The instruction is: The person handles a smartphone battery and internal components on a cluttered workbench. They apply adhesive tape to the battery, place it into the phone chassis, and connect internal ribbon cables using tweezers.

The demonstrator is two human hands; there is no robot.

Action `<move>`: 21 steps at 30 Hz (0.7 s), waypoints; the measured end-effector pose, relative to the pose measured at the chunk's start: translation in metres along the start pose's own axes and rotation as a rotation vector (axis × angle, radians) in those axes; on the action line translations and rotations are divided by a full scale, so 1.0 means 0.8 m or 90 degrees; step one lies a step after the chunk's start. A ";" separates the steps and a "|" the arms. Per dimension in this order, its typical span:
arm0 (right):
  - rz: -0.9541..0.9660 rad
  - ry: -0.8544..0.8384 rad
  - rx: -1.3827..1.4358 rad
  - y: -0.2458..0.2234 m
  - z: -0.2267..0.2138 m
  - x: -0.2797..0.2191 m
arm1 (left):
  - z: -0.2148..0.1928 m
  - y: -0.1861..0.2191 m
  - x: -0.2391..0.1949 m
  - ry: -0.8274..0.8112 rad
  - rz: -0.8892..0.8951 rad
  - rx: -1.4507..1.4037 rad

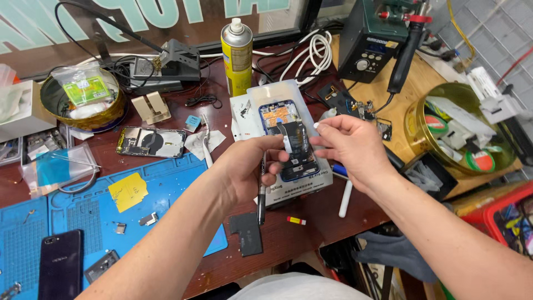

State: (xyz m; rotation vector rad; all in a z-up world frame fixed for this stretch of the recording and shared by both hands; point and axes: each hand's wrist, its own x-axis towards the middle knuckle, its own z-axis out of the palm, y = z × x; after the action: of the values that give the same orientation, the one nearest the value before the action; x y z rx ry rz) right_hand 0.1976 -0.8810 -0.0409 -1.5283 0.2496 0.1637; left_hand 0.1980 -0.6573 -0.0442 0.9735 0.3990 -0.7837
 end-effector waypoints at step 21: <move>-0.026 -0.185 -0.014 -0.011 -0.015 0.024 | 0.060 -0.040 -0.011 0.102 0.174 0.190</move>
State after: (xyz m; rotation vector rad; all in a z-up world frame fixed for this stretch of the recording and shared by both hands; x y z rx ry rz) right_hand 0.2173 -0.8940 -0.0377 -1.5098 -0.0152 0.3533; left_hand 0.1665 -0.7048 -0.0325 1.3448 0.2817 -0.5252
